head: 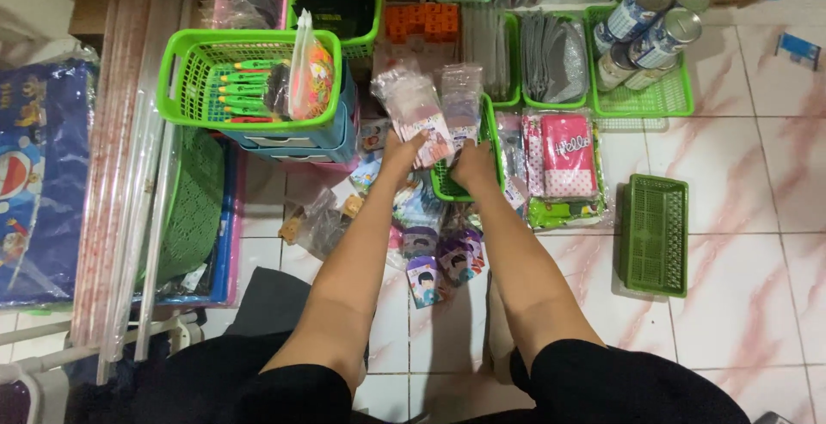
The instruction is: The person sits on the floor and sorts through various packaged items, including small cards and plastic-wrapped goods. They pick up items, examine them, and place them into a green plastic basket.
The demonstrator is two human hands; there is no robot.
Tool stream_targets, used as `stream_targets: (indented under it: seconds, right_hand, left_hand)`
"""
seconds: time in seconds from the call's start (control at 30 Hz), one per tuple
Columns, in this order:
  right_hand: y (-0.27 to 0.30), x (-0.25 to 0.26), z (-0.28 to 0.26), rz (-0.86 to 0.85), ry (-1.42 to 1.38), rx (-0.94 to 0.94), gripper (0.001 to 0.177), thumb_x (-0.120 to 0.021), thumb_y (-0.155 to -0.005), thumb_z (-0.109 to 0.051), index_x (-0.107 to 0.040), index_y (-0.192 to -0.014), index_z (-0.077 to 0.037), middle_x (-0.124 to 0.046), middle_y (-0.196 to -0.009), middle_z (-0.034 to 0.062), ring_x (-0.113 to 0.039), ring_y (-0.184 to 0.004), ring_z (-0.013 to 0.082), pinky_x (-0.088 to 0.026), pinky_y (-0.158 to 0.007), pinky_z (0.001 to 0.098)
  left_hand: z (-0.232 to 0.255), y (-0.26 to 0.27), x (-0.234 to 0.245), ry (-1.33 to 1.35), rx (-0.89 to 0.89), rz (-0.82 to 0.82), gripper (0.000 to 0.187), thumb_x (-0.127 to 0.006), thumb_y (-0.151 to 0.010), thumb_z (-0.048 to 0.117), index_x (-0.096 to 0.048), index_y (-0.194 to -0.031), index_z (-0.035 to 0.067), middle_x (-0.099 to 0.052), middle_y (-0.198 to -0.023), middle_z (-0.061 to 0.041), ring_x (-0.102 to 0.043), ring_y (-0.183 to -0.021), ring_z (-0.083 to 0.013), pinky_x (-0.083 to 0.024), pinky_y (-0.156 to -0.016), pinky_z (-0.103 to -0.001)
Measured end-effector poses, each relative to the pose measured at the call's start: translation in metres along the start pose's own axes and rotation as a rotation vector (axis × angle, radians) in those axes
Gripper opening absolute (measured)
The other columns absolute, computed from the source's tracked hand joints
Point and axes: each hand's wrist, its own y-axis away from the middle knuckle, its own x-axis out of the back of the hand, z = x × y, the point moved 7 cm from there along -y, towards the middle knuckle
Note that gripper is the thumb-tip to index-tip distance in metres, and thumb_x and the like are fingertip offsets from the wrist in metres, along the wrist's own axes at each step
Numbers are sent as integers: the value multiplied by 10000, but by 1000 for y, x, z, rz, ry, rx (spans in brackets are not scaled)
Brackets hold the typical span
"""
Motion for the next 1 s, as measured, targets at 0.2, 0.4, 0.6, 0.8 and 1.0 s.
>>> stream_targets:
  seconds: [0.2, 0.4, 0.6, 0.8, 1.0]
  right_hand:
    - [-41, 44, 34, 167, -125, 24, 263, -743, -836, -101, -726, -1095, -60, -736, -1067, 197, -705, -1001, 398, -575, -852, 478]
    - [-13, 95, -1, -71, -932, 137, 251, -778, -866, -47, -663, -1086, -85, -709, -944, 6, -665, -802, 99, -554, -635, 261]
    - [-30, 75, 29, 2, -955, 176, 218, -794, -850, -3, -650, -1014, -21, -710, -889, 42, -660, -748, 109, -542, -621, 259]
    - [-43, 46, 60, 32, -939, 77, 219, -777, -820, 19, -625, -969, -30, -738, -863, 65, -676, -728, 126, -509, -596, 279]
    - [-15, 19, 34, 88, -403, 132, 221, -809, -755, -67, -704, -942, -13, -751, -856, 165, -740, -781, 256, -565, -698, 397]
  left_hand:
    - [23, -10, -20, -175, -61, -1, 485, -806, -860, 173, -644, -1284, 2, -747, -1153, -103, -714, -993, -195, -574, -863, -336]
    - [44, -9, -55, -245, -71, -125, 627, -899, -780, 241, -600, -1273, -3, -736, -1158, -137, -707, -1023, -238, -589, -878, -381]
    - [59, 1, -65, -283, -17, -95, 648, -829, -852, 332, -553, -1362, 43, -698, -1247, -110, -673, -1108, -212, -545, -944, -349]
    - [52, 4, -30, -113, -19, 176, 611, -765, -856, 259, -462, -1355, 78, -645, -1153, -76, -703, -884, -254, -644, -506, -412]
    - [8, -1, 0, -34, 36, 187, 470, -751, -946, 250, -580, -1302, -5, -705, -1049, -159, -687, -660, -248, -586, -412, -368]
